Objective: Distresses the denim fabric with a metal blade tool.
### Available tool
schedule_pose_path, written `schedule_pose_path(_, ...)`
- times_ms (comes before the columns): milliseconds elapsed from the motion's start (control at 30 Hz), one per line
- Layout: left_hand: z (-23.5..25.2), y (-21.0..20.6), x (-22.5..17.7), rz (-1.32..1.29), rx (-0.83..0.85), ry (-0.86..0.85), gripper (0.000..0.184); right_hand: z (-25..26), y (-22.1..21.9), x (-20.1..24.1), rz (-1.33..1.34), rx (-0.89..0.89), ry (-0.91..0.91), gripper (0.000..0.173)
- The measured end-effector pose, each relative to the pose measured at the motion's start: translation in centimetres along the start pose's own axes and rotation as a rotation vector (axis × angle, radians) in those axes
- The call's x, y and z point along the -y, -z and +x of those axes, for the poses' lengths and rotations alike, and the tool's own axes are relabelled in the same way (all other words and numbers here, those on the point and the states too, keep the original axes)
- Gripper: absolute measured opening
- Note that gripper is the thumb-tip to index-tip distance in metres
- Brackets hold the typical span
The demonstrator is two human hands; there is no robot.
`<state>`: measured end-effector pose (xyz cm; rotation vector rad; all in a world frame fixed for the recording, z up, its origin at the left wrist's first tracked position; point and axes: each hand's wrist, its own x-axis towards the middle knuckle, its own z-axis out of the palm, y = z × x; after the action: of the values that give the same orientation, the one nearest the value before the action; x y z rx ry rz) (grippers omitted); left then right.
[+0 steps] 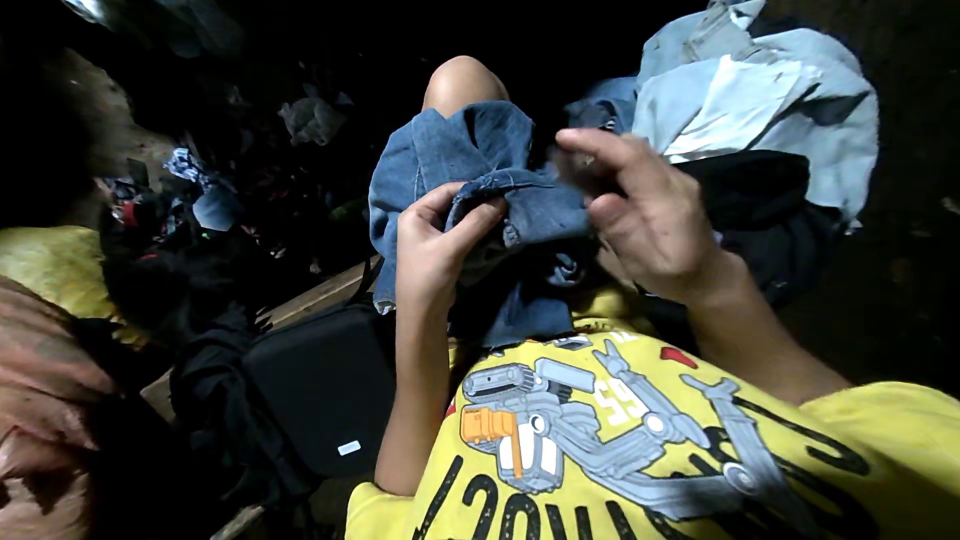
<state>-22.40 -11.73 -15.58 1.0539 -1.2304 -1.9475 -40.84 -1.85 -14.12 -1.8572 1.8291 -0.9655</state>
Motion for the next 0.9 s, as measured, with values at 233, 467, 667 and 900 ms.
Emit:
schedule_pose_path(233,-0.2,0.3,0.1,0.052,0.079,-0.042,0.023,-0.8,-1.1,-0.6,-0.059,0.138,0.036,0.049)
schedule_pose_path(467,-0.2,0.6,0.1,0.187,0.118,-0.047,0.021,0.6,-0.6,-1.2,0.147,0.147,-0.078,0.039)
schedule_pose_path(667,0.0,0.8,0.0,0.171,0.124,-0.035,0.018,2.0,0.2,-1.3,0.738,0.312,-0.256,0.038)
schedule_pose_path(900,-0.1,0.3,0.2,0.105,0.092,-0.058,0.017,-0.3,-1.4,-0.4,0.104,0.134,-0.094,0.047)
